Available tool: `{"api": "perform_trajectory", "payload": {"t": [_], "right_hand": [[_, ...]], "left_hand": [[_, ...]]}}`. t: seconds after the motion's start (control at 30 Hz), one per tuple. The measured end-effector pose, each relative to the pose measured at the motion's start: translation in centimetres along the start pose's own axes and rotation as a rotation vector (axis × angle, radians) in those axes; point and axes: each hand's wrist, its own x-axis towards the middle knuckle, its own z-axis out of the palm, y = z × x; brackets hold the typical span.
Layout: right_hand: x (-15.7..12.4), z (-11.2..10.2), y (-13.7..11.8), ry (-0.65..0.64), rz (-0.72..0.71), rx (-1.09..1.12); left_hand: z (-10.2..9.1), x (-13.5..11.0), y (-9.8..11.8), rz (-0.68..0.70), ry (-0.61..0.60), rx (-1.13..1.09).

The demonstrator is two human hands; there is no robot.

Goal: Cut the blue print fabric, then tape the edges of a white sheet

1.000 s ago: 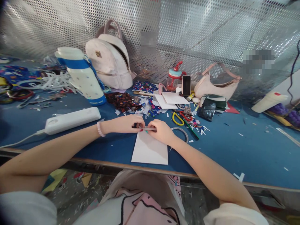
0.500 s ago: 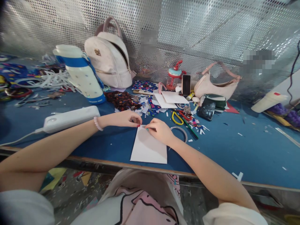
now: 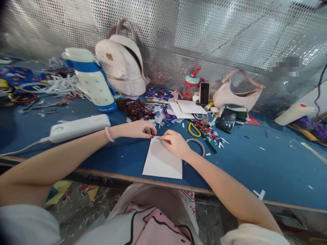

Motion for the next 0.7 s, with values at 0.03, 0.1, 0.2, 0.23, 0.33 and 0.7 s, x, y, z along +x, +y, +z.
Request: {"api": "perform_trajectory", "payload": {"t": [0.03,0.1,0.2,0.23,0.33,0.7], "right_hand": [[-0.01,0.0,-0.01,0.005,-0.001,0.0],[-0.05,-0.03,-0.05,0.009,-0.006,0.001],[-0.1,-0.06,-0.12,0.02,-0.021,0.005],[-0.11,-0.05,-0.13,0.028,-0.026,0.007],[-0.08,0.01,-0.11,0.048,-0.044,0.008],[-0.12,-0.09,0.14,0.07,-0.097,0.005]], "left_hand": [[0.04,0.02,-0.04,0.0,-0.003,-0.002],[0.1,0.04,-0.09,0.007,-0.006,-0.01],[0.16,0.07,-0.07,0.019,0.003,-0.016],[0.17,0.08,-0.03,0.019,0.004,-0.018],[0.26,0.14,0.14,0.01,0.003,-0.029],[0.69,0.15,0.64,-0.01,0.031,-0.019]]}}
